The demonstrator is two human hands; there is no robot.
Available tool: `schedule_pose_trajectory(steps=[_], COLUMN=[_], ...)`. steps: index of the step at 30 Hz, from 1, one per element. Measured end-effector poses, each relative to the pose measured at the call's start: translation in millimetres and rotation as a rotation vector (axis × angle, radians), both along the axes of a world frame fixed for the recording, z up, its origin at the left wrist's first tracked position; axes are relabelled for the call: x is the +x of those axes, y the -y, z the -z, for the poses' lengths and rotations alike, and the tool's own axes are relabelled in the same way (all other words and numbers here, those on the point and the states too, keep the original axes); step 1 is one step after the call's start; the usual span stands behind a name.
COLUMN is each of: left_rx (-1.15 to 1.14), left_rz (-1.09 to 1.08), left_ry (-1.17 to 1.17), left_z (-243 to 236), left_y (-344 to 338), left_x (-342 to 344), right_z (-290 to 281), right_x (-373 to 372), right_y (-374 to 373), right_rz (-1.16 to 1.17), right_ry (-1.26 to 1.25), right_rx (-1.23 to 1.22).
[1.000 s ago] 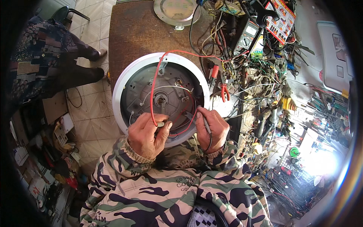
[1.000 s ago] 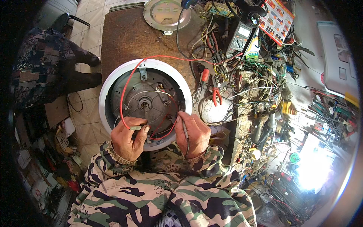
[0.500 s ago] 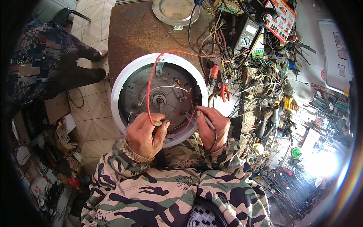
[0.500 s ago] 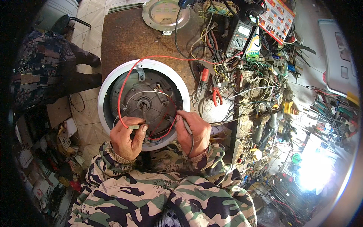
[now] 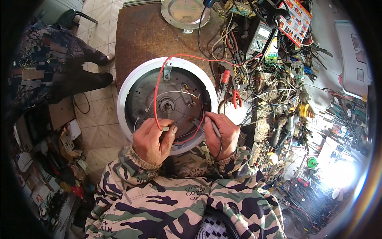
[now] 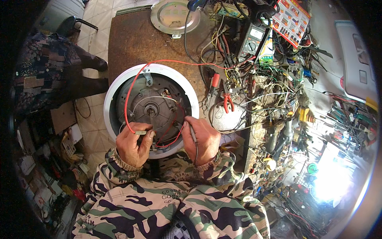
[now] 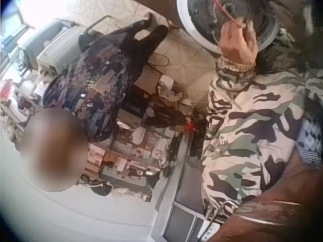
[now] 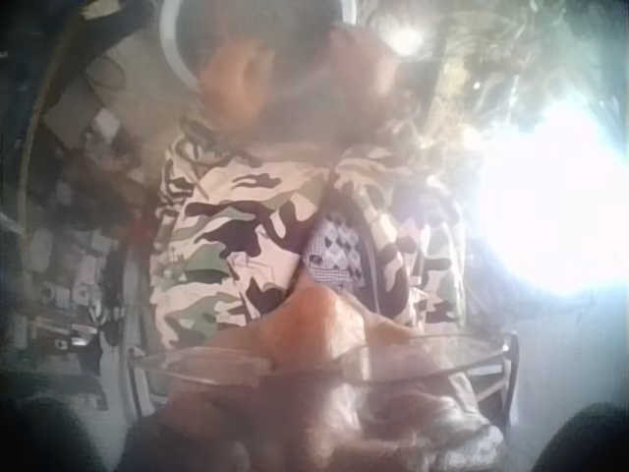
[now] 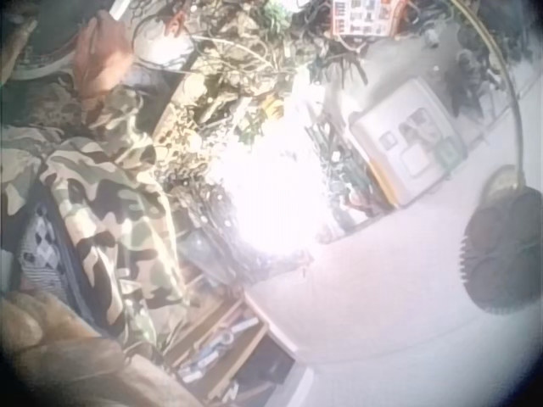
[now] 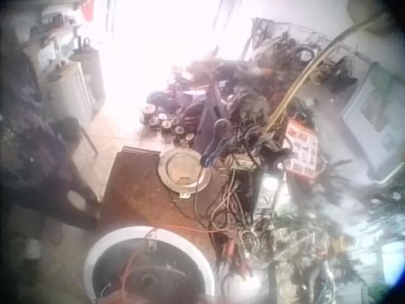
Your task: The person works on the internal wiring of a white circular appliance, likely a fan motor. They use pliers and a multimeter to strip, twist, and test wires, then connect them to terminals inside the housing.
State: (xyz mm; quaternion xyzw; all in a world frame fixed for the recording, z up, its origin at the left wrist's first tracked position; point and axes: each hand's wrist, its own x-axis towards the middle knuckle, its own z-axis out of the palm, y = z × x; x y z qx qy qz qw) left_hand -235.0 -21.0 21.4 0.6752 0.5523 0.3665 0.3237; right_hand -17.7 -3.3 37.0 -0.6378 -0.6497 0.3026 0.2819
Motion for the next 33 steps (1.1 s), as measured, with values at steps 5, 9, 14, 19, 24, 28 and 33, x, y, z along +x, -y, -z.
schedule_pose_trajectory(steps=[5,9,14,19,24,28,33], left_rx=[0.009,-0.005,-0.015,-0.033,-0.028,-0.011,-0.024], left_rz=[-0.023,-0.022,-0.032,-0.038,-0.033,-0.044,-0.057], left_ry=[-0.002,-0.006,-0.018,-0.024,-0.024,-0.025,-0.016], left_z=[2,-1,1,-1,-2,0,0], left_y=[2,0,2,1,-1,0,-1], left_x=[1,1,1,2,3,3,5], right_z=[3,5,-1,2,4,10,12], right_x=[-2,-1,-2,0,3,10,17], right_y=[-2,-4,-4,-7,-10,-7,-3], right_rz=[-0.024,0.007,0.047,0.009,0.045,0.085,0.070], right_ry=[0.086,-0.005,-0.032,-0.039,-0.106,-0.215,-0.268], right_rx=[0.026,-0.017,-0.036,-0.048,-0.140,-0.263,-0.250])
